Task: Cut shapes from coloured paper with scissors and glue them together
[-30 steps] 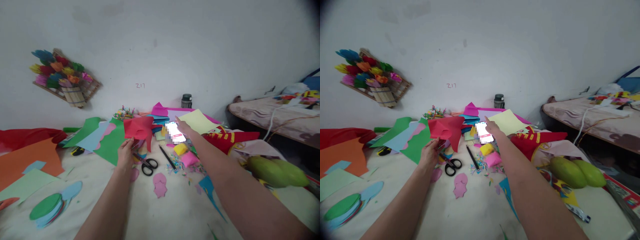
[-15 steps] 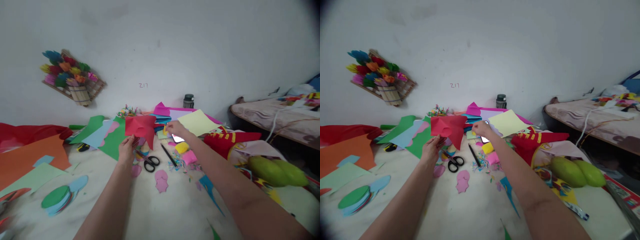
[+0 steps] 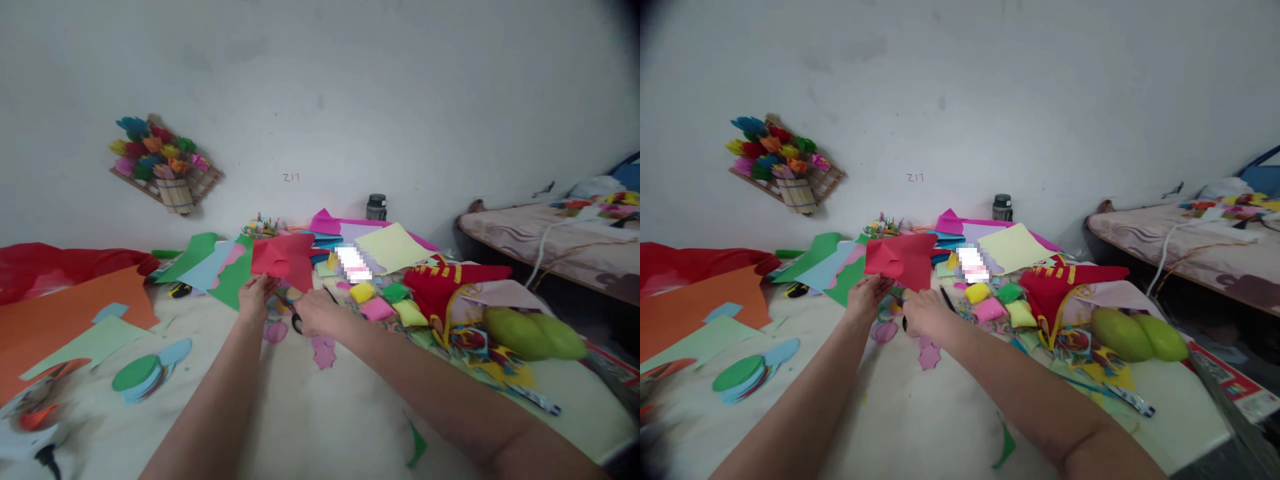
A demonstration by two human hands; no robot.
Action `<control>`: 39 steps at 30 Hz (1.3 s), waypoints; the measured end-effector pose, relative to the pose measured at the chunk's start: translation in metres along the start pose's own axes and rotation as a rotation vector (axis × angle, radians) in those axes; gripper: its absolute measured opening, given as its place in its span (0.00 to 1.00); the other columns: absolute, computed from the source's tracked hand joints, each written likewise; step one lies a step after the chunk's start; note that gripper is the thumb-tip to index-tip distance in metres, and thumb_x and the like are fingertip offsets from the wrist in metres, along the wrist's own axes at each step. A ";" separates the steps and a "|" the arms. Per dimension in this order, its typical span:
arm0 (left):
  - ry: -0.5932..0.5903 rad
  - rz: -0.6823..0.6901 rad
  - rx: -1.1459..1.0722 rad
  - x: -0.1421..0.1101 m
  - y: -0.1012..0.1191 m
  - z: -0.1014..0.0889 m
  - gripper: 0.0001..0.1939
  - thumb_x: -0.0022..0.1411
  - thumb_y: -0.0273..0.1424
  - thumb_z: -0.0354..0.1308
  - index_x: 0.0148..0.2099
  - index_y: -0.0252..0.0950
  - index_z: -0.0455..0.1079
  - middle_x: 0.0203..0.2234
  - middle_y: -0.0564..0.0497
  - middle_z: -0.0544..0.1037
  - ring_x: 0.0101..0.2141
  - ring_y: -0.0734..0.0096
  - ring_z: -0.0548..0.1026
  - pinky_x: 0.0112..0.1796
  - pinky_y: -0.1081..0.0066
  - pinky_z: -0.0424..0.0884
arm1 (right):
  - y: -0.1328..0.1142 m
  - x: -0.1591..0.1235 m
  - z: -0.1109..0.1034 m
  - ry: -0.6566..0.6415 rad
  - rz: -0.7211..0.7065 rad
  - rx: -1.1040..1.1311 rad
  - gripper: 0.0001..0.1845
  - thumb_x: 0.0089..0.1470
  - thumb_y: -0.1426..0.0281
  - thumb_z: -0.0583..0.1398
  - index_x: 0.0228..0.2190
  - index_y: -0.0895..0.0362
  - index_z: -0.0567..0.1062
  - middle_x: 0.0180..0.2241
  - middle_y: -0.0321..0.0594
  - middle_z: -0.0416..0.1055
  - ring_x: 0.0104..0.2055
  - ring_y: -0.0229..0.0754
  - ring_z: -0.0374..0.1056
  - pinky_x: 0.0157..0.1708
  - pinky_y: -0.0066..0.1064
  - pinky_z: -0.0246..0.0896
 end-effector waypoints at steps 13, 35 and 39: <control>0.025 0.049 -0.044 -0.018 0.016 -0.022 0.05 0.47 0.26 0.60 0.26 0.33 0.65 0.19 0.51 0.75 0.24 0.71 0.75 0.31 0.71 0.70 | 0.026 -0.012 -0.018 -0.021 0.125 0.217 0.16 0.44 0.69 0.57 0.38 0.51 0.76 0.37 0.42 0.75 0.36 0.44 0.70 0.28 0.27 0.57; -0.122 -0.011 -0.143 -0.007 0.005 -0.028 0.10 0.47 0.27 0.62 0.27 0.35 0.62 0.22 0.52 0.75 0.26 0.72 0.75 0.34 0.69 0.71 | 0.057 -0.011 0.005 -0.234 -0.031 1.049 0.17 0.46 0.57 0.58 0.23 0.59 0.64 0.18 0.33 0.65 0.16 0.30 0.60 0.15 0.21 0.49; -0.141 -0.037 -0.144 -0.010 0.003 -0.024 0.09 0.48 0.26 0.62 0.26 0.34 0.62 0.21 0.53 0.74 0.25 0.73 0.75 0.34 0.69 0.72 | 0.052 -0.008 0.004 -0.258 -0.050 1.014 0.17 0.46 0.58 0.57 0.21 0.59 0.64 0.17 0.34 0.65 0.16 0.29 0.60 0.16 0.21 0.49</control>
Point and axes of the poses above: each hand's wrist, its own x-axis towards the middle knuckle, its own z-axis out of the palm, y = z × x, the point moved 7 cm from there along x, towards the middle knuckle
